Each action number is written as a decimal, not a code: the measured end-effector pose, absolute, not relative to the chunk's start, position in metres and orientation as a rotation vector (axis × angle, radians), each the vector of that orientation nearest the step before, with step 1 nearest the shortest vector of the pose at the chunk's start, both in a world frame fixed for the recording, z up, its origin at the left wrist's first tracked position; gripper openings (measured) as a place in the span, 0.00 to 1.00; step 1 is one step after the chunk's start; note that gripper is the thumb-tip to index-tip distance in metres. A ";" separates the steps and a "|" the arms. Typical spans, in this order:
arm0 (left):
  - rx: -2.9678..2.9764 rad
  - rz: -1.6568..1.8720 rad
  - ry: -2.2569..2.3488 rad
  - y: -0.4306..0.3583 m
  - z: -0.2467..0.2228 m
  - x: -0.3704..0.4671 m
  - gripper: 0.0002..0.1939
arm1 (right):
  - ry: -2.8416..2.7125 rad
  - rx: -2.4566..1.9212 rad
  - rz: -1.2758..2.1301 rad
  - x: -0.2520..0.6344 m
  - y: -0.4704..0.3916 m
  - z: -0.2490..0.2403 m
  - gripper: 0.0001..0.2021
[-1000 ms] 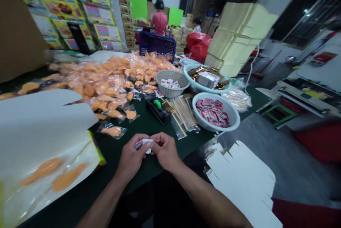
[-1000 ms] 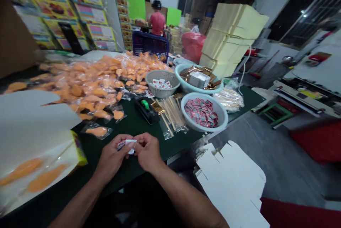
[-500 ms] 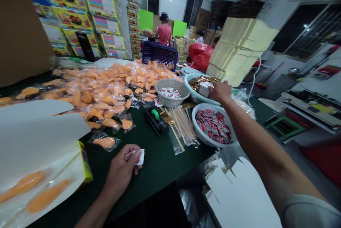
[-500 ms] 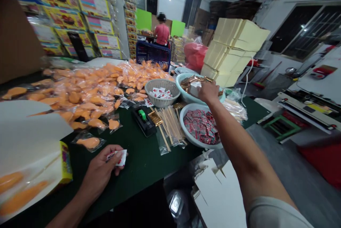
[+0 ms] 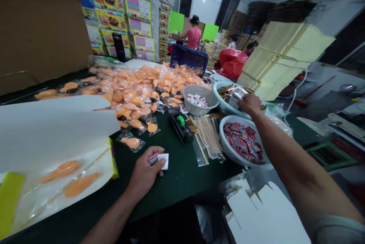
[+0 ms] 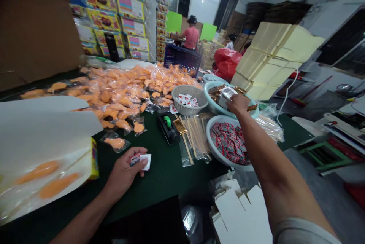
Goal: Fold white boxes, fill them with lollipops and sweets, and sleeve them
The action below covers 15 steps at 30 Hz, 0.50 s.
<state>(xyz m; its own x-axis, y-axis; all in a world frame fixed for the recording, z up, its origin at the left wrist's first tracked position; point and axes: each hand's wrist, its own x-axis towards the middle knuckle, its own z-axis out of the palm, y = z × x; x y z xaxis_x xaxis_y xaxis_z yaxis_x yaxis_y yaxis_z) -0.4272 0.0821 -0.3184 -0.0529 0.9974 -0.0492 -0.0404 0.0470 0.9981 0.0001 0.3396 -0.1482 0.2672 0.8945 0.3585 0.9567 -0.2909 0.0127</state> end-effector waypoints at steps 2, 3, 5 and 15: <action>1.115 1.245 1.251 0.083 -0.319 -0.426 0.21 | -1.691 -2.280 -0.442 -0.007 0.327 -0.138 0.13; 1.104 1.258 1.245 0.082 -0.318 -0.425 0.19 | -1.674 -2.248 -0.449 -0.013 0.317 -0.133 0.14; 1.064 1.297 1.219 0.079 -0.318 -0.423 0.18 | -1.671 -2.135 -0.485 -0.032 0.288 -0.127 0.18; 0.908 1.489 1.397 -0.020 -0.286 -0.452 0.21 | -2.499 -0.808 -0.219 -0.186 0.046 -0.234 0.07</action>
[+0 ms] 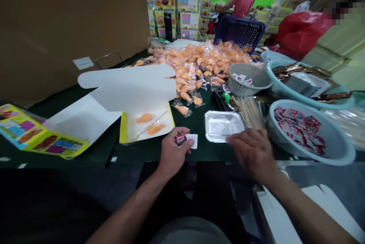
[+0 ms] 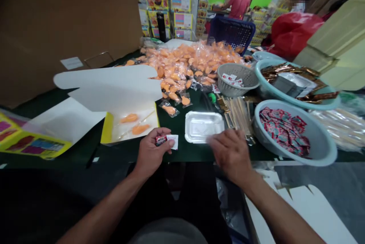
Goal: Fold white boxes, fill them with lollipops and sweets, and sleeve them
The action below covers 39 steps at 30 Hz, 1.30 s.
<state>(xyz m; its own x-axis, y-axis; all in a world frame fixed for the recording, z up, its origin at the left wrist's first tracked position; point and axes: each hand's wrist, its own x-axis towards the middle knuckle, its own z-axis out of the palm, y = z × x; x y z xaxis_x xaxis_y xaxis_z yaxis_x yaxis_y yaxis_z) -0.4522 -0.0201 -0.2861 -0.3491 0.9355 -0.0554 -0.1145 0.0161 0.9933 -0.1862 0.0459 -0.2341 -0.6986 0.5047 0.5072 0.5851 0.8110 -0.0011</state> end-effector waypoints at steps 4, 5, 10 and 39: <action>1.320 1.270 1.483 -0.031 -0.254 -0.480 0.13 | -2.620 -0.783 -0.060 -0.225 0.025 -0.268 0.10; 1.487 1.188 1.482 -0.026 -0.247 -0.485 0.11 | -2.654 -0.772 -0.042 -0.230 0.027 -0.271 0.11; 2.237 0.694 1.208 0.019 -0.230 -0.490 0.12 | -2.767 -0.746 0.046 -0.236 0.039 -0.274 0.11; 2.332 0.741 1.027 0.061 -0.247 -0.451 0.24 | -2.584 -0.770 0.176 -0.222 0.040 -0.289 0.17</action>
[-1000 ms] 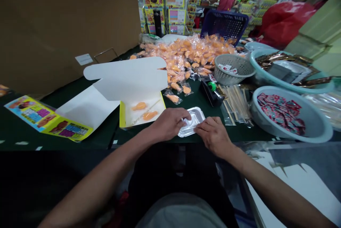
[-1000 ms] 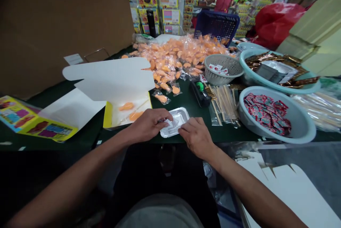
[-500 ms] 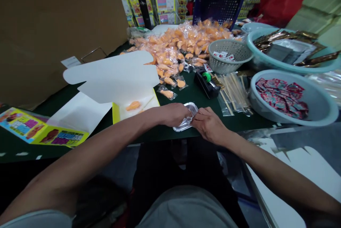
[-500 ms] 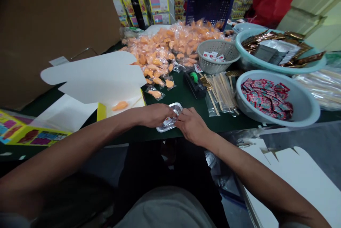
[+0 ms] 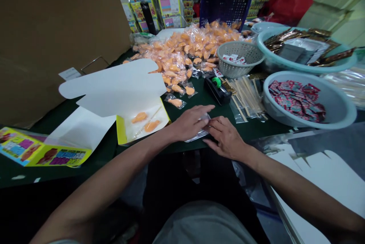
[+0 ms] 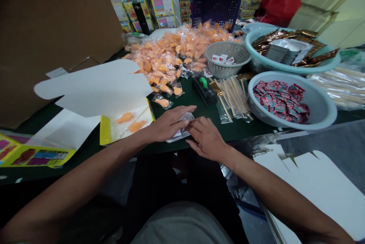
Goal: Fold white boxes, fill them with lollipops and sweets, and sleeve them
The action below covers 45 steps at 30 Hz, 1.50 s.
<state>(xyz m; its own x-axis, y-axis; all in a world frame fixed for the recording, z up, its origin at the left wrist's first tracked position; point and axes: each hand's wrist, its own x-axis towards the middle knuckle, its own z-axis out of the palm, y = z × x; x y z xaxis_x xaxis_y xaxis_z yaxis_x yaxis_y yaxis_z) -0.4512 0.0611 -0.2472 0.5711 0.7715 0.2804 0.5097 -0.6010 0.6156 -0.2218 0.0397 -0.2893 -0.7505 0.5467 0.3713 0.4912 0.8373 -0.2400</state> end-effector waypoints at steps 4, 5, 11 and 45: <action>2.254 1.017 1.336 0.028 -0.248 -0.470 0.16 | -2.432 -0.791 0.272 -0.214 0.036 -0.292 0.15; 2.295 1.024 1.369 0.017 -0.250 -0.475 0.15 | -2.400 -0.813 0.281 -0.214 0.037 -0.292 0.12; 2.640 0.748 1.348 -0.029 -0.277 -0.482 0.22 | -2.633 -0.811 0.207 -0.237 0.065 -0.271 0.12; 2.904 0.325 1.566 -0.025 -0.296 -0.462 0.10 | -2.631 -0.936 0.395 -0.257 0.096 -0.258 0.10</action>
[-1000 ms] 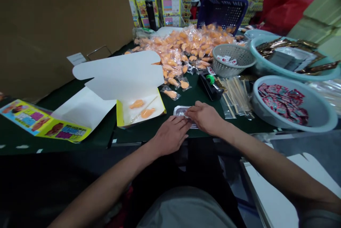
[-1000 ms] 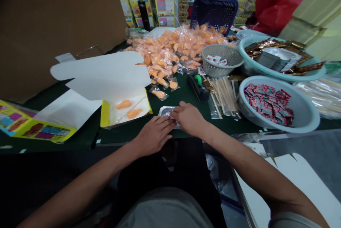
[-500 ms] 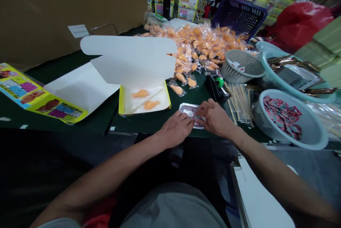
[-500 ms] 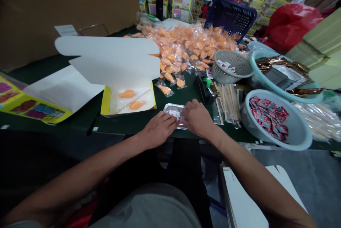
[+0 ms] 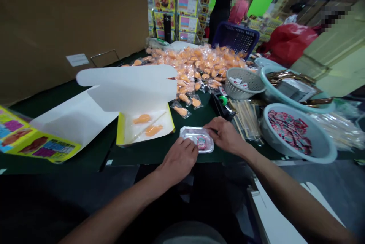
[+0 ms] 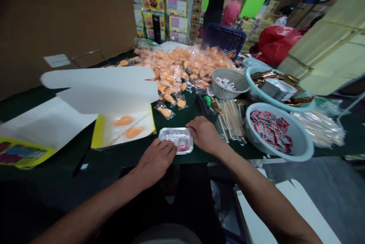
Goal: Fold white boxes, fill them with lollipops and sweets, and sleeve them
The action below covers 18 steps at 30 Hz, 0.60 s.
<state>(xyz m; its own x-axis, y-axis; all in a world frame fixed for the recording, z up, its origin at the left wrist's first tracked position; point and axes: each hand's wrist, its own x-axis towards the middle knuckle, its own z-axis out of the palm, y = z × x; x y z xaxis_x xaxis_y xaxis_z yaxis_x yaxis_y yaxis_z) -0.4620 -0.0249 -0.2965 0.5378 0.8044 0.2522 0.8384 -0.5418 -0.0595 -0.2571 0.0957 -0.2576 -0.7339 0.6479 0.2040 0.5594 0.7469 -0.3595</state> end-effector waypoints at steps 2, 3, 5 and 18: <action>-2.571 -0.285 -1.419 -0.026 -0.298 -0.469 0.11 | -2.553 -1.015 0.350 -0.253 0.101 -0.260 0.11; -2.552 -0.301 -1.419 -0.028 -0.300 -0.472 0.12 | -2.537 -1.050 0.308 -0.249 0.105 -0.260 0.11; -2.510 -0.376 -1.394 -0.030 -0.308 -0.479 0.15 | -2.459 -1.176 0.203 -0.236 0.121 -0.254 0.12; -2.412 -0.820 -1.297 -0.028 -0.348 -0.487 0.18 | -2.492 -1.889 0.020 -0.263 0.333 -0.210 0.15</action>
